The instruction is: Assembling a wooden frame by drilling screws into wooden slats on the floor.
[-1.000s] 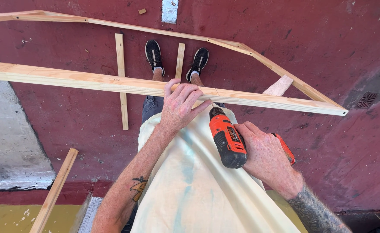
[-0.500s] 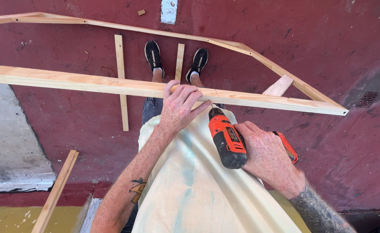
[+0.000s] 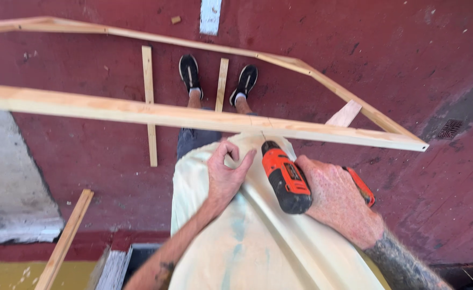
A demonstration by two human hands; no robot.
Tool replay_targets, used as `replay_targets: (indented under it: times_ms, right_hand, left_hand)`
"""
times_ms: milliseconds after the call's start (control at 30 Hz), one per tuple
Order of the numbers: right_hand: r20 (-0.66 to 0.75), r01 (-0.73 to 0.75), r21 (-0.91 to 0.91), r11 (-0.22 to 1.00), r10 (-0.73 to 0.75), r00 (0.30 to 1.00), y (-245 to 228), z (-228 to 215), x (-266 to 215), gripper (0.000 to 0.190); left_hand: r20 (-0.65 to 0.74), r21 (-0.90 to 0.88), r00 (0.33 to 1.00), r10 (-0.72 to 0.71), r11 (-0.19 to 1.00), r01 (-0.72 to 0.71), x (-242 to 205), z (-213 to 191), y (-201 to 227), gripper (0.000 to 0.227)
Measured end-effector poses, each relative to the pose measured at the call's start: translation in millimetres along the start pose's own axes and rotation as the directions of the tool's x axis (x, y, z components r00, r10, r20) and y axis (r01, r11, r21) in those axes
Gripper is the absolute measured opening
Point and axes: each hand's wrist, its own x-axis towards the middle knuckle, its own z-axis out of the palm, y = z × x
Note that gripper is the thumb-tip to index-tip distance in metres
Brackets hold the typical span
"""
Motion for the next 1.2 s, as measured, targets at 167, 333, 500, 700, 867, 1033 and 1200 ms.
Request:
replay_targets:
  times_ms: [167, 333, 500, 700, 867, 1033, 1200]
  right_hand:
    - [0.004, 0.031, -0.012, 0.999, -0.031, 1.000, 4.6, 4.6, -2.8, 0.054]
    - [-0.006, -0.054, 0.061, 0.997, 0.054, 0.999, -1.8, 0.2, -2.4, 0.049]
    - [-0.036, -0.091, -0.001, 0.996, 0.091, 0.995, -24.0, -17.5, -13.2, 0.033]
    - [-0.084, -0.037, -0.013, 0.999, 0.036, 0.996, -18.5, -19.6, -15.4, 0.020]
    - [-0.034, -0.126, -0.108, 0.986, 0.123, 0.992, -20.3, -33.6, -2.8, 0.013]
    - [-0.041, -0.044, -0.129, 0.991, 0.039, 0.998, -10.8, -36.3, 2.5, 0.017]
    - [-0.027, -0.053, -0.148, 0.988, 0.050, 0.998, -14.4, -43.8, 4.3, 0.016]
  left_hand:
    - [0.393, -0.678, 0.763, -0.514, 0.399, 0.618, -6.1, 31.4, -23.9, 0.092]
    - [0.301, -0.737, 0.880, -0.366, 0.497, 0.459, 2.7, 70.3, -61.5, 0.080]
    - [0.213, -0.799, 0.925, -0.314, 0.488, 0.350, -1.2, 92.7, -65.0, 0.081]
    - [0.167, -0.844, 0.946, -0.276, 0.455, 0.282, 0.4, 112.2, -58.4, 0.062]
    - [0.041, -0.813, 0.964, -0.262, 0.552, 0.184, 20.4, 111.6, -45.7, 0.069]
    - [0.060, -0.876, 0.965, -0.255, 0.450, 0.173, 24.4, 109.8, -46.3, 0.065]
    - [0.004, -0.845, 0.967, -0.254, 0.516, 0.139, 27.5, 114.7, -53.8, 0.066]
